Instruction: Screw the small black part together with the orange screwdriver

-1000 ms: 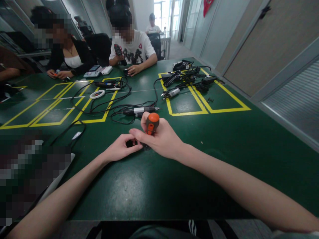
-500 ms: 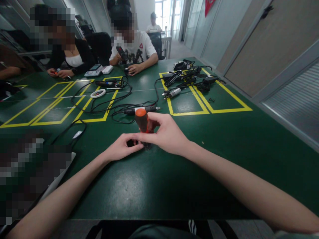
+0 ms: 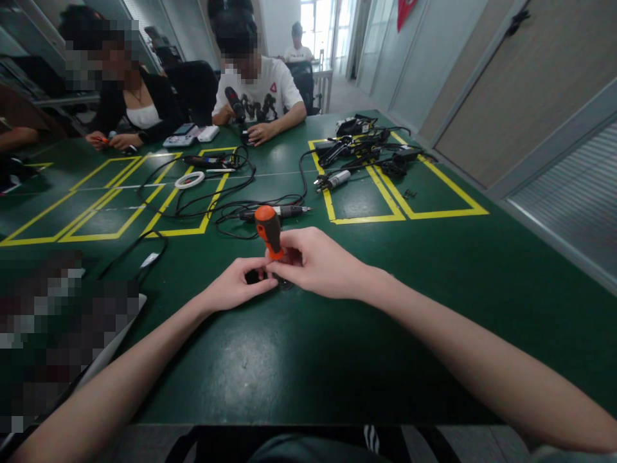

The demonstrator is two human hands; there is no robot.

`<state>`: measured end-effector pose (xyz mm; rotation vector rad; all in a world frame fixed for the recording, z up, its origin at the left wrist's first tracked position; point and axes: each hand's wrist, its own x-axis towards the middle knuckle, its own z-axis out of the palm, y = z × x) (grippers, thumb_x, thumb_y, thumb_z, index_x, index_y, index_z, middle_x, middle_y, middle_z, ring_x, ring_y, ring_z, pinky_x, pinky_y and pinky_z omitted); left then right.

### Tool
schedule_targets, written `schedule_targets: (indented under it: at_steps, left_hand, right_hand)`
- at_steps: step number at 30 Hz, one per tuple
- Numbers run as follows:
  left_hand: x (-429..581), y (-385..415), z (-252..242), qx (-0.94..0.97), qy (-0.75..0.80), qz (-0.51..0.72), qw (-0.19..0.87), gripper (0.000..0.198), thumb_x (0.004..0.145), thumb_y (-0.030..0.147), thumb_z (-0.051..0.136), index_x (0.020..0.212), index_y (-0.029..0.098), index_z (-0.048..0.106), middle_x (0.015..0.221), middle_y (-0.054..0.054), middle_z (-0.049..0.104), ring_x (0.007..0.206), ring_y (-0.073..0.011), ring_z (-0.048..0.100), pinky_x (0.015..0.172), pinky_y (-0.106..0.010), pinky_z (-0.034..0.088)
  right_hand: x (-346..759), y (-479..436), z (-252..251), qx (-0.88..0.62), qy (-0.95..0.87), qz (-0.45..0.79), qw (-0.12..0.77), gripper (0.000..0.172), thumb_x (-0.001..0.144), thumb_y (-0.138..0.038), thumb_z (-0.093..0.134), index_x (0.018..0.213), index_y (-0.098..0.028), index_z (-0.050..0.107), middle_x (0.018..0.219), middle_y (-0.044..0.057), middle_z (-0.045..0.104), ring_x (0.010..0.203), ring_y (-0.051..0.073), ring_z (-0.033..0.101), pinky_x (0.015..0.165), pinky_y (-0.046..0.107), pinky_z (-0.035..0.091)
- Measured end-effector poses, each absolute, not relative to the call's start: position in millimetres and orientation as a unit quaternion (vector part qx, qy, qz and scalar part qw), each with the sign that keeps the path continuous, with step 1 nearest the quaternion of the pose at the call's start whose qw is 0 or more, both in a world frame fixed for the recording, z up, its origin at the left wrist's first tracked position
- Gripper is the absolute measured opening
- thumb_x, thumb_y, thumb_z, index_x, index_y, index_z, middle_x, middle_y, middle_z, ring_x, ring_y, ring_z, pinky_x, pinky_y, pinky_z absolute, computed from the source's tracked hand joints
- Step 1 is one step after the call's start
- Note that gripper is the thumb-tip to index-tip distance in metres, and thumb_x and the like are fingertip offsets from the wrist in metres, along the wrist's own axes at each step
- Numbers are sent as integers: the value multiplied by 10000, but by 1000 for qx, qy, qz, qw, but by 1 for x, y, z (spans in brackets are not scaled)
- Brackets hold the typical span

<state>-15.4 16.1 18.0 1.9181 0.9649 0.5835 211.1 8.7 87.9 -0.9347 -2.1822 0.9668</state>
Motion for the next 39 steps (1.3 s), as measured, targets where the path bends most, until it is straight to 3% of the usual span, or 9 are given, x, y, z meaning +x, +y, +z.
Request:
schedule_targets:
  at_steps: [7, 14, 20, 25, 31, 39]
  left_hand:
    - [-16, 16, 19, 773, 392, 228, 444, 286, 909, 384, 679, 1033, 146, 775, 871, -30, 733, 769, -145, 611, 730, -258, 467]
    - [-15, 17, 18, 771, 394, 229, 445, 378, 897, 389, 679, 1156, 129, 770, 870, -28, 730, 755, -141, 604, 713, -255, 450]
    - [-15, 15, 19, 770, 397, 228, 444, 296, 900, 394, 682, 1019, 139, 777, 824, -15, 708, 726, -131, 574, 690, -248, 437]
    - [-15, 15, 20, 766, 400, 228, 448, 314, 891, 390, 682, 1049, 132, 767, 833, -18, 706, 736, -133, 579, 696, -248, 439]
    - [-15, 16, 20, 769, 397, 224, 448, 345, 896, 388, 675, 1100, 129, 772, 850, -23, 713, 747, -137, 590, 712, -253, 447]
    - [-15, 16, 18, 771, 396, 234, 441, 325, 893, 394, 685, 1070, 137, 775, 834, -20, 716, 729, -136, 583, 701, -254, 452]
  right_hand:
    - [209, 6, 89, -329, -809, 381, 304, 206, 933, -252, 636, 1106, -162, 700, 783, 8, 673, 644, 143, 586, 583, 262, 488]
    - [209, 6, 90, -339, -815, 371, 288, 271, 874, -151, 597, 1138, -166, 654, 800, -5, 632, 663, 134, 556, 587, 240, 455]
    - [207, 6, 89, -385, -795, 366, 293, 187, 914, -329, 644, 986, -163, 695, 725, 0, 623, 605, 139, 543, 570, 263, 423]
    - [207, 5, 89, -378, -801, 348, 308, 142, 903, -210, 598, 1007, -161, 681, 695, -27, 594, 573, 118, 513, 579, 258, 399]
    - [206, 3, 90, -370, -803, 352, 308, 223, 838, -132, 595, 1054, -177, 624, 675, -62, 534, 551, 104, 470, 551, 238, 378]
    - [205, 4, 87, -379, -785, 344, 351, 115, 886, -256, 625, 960, -174, 657, 700, -30, 576, 557, 106, 479, 527, 242, 368]
